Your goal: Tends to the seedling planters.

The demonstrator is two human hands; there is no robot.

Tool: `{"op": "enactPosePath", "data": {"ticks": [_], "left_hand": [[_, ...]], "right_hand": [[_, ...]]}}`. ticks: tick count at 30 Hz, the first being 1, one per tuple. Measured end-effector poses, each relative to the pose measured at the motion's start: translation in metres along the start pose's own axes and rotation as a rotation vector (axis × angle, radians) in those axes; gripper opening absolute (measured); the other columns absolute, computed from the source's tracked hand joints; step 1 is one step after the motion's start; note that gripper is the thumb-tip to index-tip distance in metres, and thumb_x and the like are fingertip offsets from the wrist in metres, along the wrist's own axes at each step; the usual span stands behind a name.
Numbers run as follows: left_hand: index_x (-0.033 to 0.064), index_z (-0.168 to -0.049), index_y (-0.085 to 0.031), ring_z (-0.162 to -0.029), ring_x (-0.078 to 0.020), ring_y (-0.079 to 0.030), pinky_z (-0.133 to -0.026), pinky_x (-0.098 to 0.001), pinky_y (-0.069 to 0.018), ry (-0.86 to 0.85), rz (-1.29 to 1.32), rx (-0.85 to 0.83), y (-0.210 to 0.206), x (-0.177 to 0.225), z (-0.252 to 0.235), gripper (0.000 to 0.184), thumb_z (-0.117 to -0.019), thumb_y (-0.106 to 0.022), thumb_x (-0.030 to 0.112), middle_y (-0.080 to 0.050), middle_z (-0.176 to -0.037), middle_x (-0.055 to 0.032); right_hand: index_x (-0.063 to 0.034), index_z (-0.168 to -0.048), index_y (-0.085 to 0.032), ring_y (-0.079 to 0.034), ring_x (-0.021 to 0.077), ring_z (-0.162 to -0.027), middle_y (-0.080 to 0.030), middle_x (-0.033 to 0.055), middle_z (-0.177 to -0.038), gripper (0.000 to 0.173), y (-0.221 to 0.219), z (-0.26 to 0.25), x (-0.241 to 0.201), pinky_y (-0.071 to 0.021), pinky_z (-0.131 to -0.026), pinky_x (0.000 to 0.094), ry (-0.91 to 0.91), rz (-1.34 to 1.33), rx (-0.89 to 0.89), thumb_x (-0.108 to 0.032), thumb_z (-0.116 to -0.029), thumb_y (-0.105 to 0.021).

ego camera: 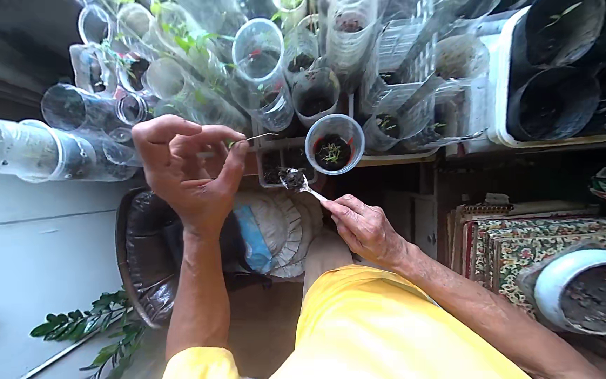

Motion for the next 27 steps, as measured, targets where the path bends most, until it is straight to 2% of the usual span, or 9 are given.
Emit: {"op": "enactPosePath", "data": {"ticks": [4, 7, 10, 12, 15, 18, 22, 25, 27], "left_hand": [[0.0076, -0.122, -0.05, -0.091, -0.0238, -0.071, -0.081, -0.0424, -0.0593, -0.053, 0.014, -0.131, -0.013, 0.012, -0.031, 0.049, -0.0837, -0.081, 0.004, -0.073, -0.103, -0.0067], [0.0026, -0.116, -0.053, -0.086, -0.0273, -0.068, -0.077, -0.0444, -0.0575, -0.085, 0.073, -0.238, -0.053, 0.008, -0.06, 0.043, -0.0843, -0.082, 0.009, -0.07, -0.098, -0.0116], [0.0076, -0.118, -0.052, -0.087, -0.0193, -0.069, -0.077, -0.0378, -0.0571, -0.18, 0.114, -0.355, -0.113, 0.026, -0.093, 0.042, -0.0881, -0.081, 0.016, -0.071, -0.098, -0.005], [0.0054, -0.12, -0.054, -0.087, -0.0158, -0.067, -0.079, -0.0357, -0.0558, -0.264, 0.151, -0.429, -0.16, 0.043, -0.11, 0.04, -0.0906, -0.078, 0.017, -0.071, -0.099, -0.0045], [-0.0029, -0.117, -0.06, -0.086, -0.0171, -0.069, -0.078, -0.037, -0.0567, -0.366, 0.142, -0.545, -0.235, 0.063, -0.126, 0.034, -0.0937, -0.074, 0.018, -0.074, -0.099, -0.0114], [-0.0034, -0.12, -0.062, -0.085, -0.0188, -0.07, -0.077, -0.0373, -0.057, -0.386, 0.136, -0.681, -0.309, 0.061, -0.125, 0.034, -0.094, -0.072, 0.016, -0.074, -0.1, -0.0131], [0.0001, -0.123, -0.058, -0.087, -0.0195, -0.071, -0.078, -0.0383, -0.0572, -0.369, 0.121, -0.833, -0.39, 0.041, -0.107, 0.037, -0.0922, -0.072, 0.014, -0.076, -0.1, -0.0092], [0.0028, -0.125, -0.059, -0.091, -0.0254, -0.073, -0.083, -0.0474, -0.0587, -0.344, 0.051, -0.936, -0.429, 0.021, -0.093, 0.037, -0.0921, -0.071, 0.015, -0.076, -0.101, -0.0099], [0.0033, -0.124, -0.059, -0.089, -0.0262, -0.073, -0.082, -0.0484, -0.0583, -0.354, 0.03, -0.974, -0.446, 0.011, -0.084, 0.035, -0.0923, -0.07, 0.015, -0.075, -0.099, -0.0098]], "right_hand": [[0.0045, -0.123, -0.069, -0.069, 0.017, -0.091, -0.07, 0.0145, -0.105, 0.028, 0.044, 0.01, -0.014, -0.0597, -0.075, 0.0284, -0.007, 0.012, 0.089, -0.004, -0.101, -0.054], [0.0051, -0.122, -0.07, -0.069, 0.016, -0.092, -0.07, 0.0142, -0.106, 0.028, 0.086, 0.029, -0.02, -0.0599, -0.077, 0.0277, -0.061, 0.05, 0.164, -0.003, -0.1012, -0.054], [0.0047, -0.124, -0.069, -0.069, 0.0157, -0.095, -0.07, 0.0145, -0.108, 0.029, 0.13, 0.051, -0.025, -0.0604, -0.081, 0.0286, -0.13, 0.131, 0.23, -0.004, -0.1019, -0.053], [0.0031, -0.126, -0.069, -0.068, 0.0146, -0.095, -0.069, 0.0135, -0.109, 0.029, 0.157, 0.069, -0.027, -0.0602, -0.081, 0.0284, -0.19, 0.214, 0.266, -0.006, -0.1028, -0.053], [0.0029, -0.127, -0.069, -0.068, 0.0138, -0.096, -0.07, 0.0128, -0.11, 0.03, 0.193, 0.093, -0.026, -0.0597, -0.083, 0.0285, -0.3, 0.325, 0.318, -0.006, -0.1033, -0.052], [0.0037, -0.126, -0.069, -0.067, 0.0135, -0.091, -0.069, 0.0129, -0.105, 0.03, 0.223, 0.114, -0.02, -0.059, -0.079, 0.027, -0.371, 0.415, 0.366, -0.007, -0.1029, -0.052], [0.004, -0.126, -0.069, -0.066, 0.015, -0.087, -0.068, 0.0136, -0.101, 0.03, 0.256, 0.132, -0.011, -0.058, -0.076, 0.0273, -0.425, 0.5, 0.389, -0.007, -0.1032, -0.053], [0.0038, -0.125, -0.07, -0.066, 0.0158, -0.083, -0.069, 0.0143, -0.1, 0.03, 0.279, 0.142, -0.005, -0.0578, -0.072, 0.0279, -0.457, 0.545, 0.401, -0.007, -0.1027, -0.054], [0.0039, -0.126, -0.069, -0.067, 0.0165, -0.085, -0.069, 0.0151, -0.102, 0.03, 0.293, 0.147, -0.001, -0.058, -0.073, 0.0283, -0.482, 0.562, 0.408, -0.006, -0.1024, -0.054]]}}
Point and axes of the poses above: each hand's wrist, its own z-axis away from the middle knuckle, its own y-axis out of the back of the hand, x = y × z, the point moved 4 cm from there along -z, towards the middle knuckle
